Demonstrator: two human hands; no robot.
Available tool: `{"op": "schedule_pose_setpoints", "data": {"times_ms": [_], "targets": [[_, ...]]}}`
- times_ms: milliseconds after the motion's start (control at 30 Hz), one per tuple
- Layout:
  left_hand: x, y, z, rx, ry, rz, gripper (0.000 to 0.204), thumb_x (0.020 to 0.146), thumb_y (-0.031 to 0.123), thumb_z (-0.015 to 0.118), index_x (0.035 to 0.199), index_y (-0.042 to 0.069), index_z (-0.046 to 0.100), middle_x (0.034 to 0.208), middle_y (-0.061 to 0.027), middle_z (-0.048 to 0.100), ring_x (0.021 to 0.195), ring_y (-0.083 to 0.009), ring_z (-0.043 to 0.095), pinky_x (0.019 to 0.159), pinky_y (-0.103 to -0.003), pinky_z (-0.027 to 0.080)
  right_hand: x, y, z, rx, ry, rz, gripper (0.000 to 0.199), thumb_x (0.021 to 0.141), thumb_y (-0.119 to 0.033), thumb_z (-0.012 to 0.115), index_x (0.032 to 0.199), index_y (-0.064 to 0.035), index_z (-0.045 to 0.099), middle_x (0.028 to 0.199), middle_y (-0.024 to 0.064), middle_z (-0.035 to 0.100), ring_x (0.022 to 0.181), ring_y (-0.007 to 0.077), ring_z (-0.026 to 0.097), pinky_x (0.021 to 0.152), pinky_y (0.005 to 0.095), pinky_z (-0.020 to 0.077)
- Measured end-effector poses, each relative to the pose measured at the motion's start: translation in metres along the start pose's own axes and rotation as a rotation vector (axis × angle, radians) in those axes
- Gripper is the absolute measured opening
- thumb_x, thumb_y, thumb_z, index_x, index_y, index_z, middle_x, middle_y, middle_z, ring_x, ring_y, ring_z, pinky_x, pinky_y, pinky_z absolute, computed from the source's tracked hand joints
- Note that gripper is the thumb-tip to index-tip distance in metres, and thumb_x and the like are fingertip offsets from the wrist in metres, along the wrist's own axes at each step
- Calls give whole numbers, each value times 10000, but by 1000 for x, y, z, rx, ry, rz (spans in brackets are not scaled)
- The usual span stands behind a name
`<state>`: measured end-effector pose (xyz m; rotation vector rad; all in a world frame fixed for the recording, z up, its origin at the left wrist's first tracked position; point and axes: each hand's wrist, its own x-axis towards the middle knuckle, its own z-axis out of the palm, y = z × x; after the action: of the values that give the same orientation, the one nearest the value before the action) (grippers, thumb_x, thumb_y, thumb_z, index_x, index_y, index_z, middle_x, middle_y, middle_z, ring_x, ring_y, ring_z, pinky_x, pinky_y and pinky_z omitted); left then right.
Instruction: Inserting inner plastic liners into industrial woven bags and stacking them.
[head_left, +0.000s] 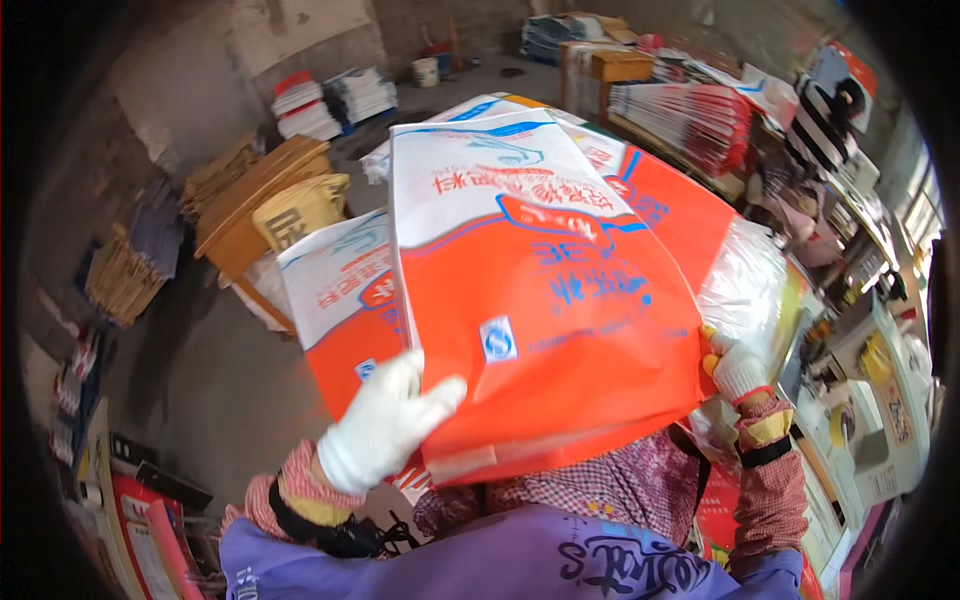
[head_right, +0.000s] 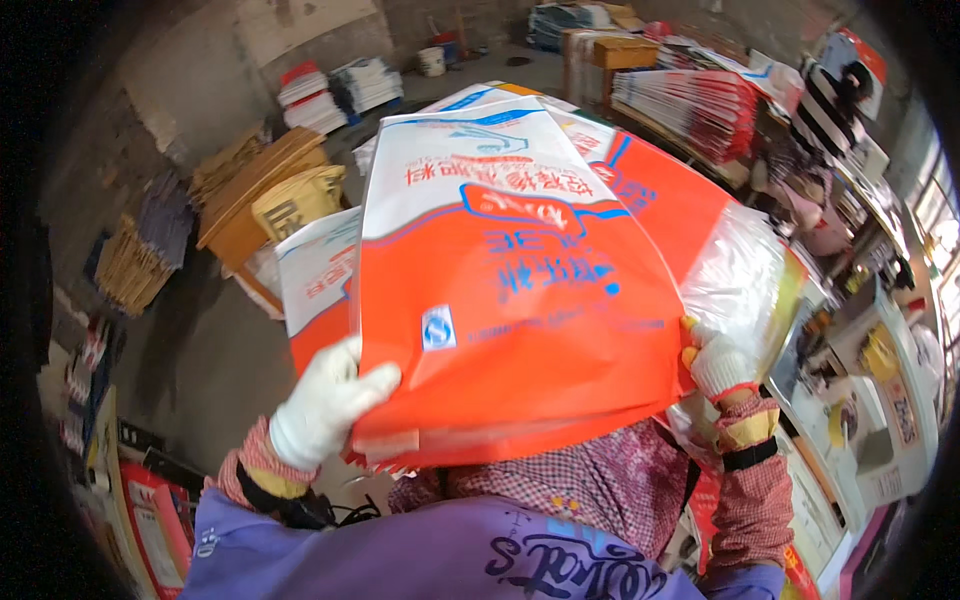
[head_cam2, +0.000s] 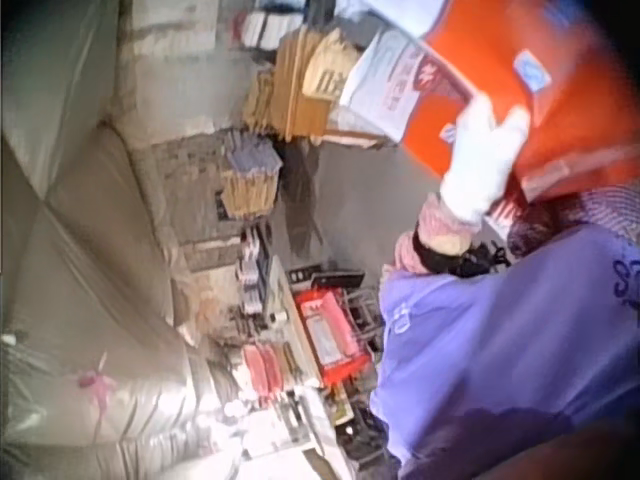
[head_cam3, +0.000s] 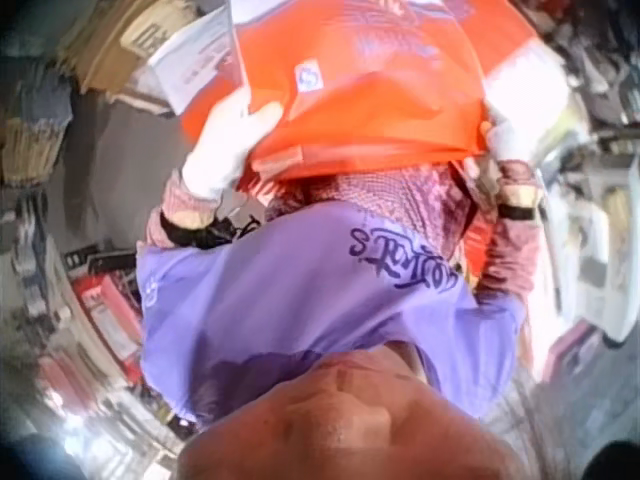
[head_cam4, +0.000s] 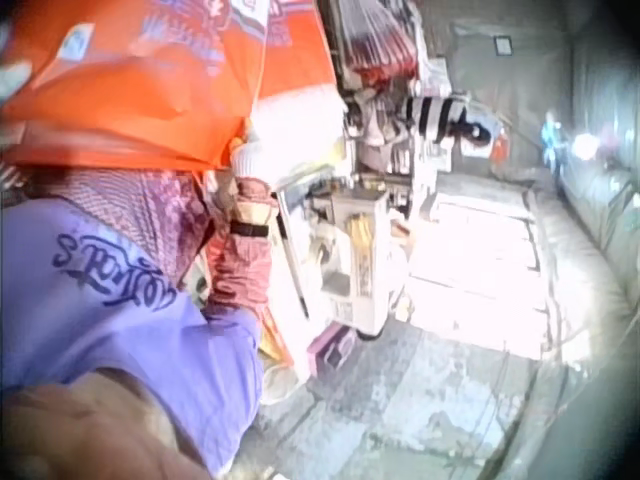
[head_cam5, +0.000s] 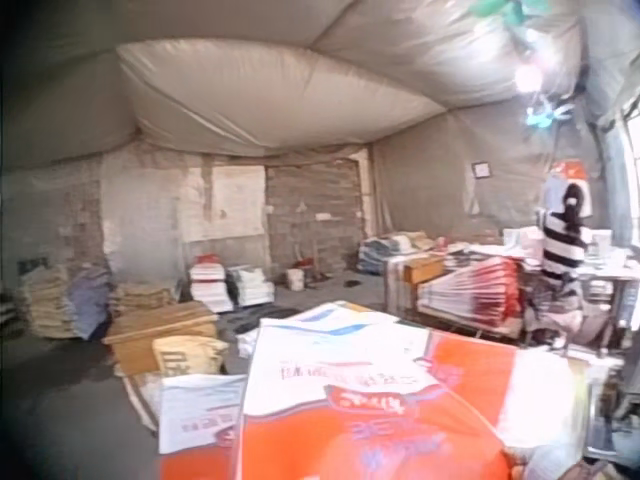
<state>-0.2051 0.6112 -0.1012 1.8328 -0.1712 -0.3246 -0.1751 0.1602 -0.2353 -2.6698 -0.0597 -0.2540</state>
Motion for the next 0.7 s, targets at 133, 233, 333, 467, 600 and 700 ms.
{"op": "schedule_pose_setpoints", "data": {"times_ms": [133,233,333,467,600,700], "targets": [[-3,17,-39,-250,160,47,253,850,99,519,1061,-40,523,985,-59,592,841,-109,553,744,-264,458,71,-88,22,-28,-82,130,407,777,-204,542,1177,-130,533,1001,172,610,927,331,584,782,397,475],[-23,-11,-74,-108,350,78,250,848,141,525,1029,-32,539,949,-48,592,810,-96,554,740,-259,465,107,-159,53,-110,-140,17,366,772,-198,536,1129,-119,553,1037,154,601,949,324,577,800,410,468],[-52,-71,-76,-270,433,-130,209,844,198,530,1002,61,522,837,-39,573,698,-122,558,469,-256,451,118,-214,96,-243,-268,-10,396,760,-156,520,1154,-124,529,1017,144,605,935,319,586,772,429,477],[-89,-207,-49,575,310,74,207,889,228,463,851,32,519,693,-83,524,506,-191,505,448,-321,421,105,-225,166,-408,-357,-102,245,888,-200,407,1018,-95,587,915,124,633,813,296,629,633,413,515],[-96,-241,-34,722,-53,-8,368,916,338,402,767,17,504,593,-126,560,441,-224,522,446,-344,444,94,-183,206,-495,-399,-92,231,876,-198,430,894,-56,611,820,120,640,684,277,632,550,431,503],[-60,-175,-42,244,-158,-564,386,916,341,380,748,19,511,491,-147,544,403,-253,560,379,-328,452,95,-132,245,-575,-155,-99,265,860,-174,424,1045,-37,556,864,141,635,697,304,621,594,439,500]]}}
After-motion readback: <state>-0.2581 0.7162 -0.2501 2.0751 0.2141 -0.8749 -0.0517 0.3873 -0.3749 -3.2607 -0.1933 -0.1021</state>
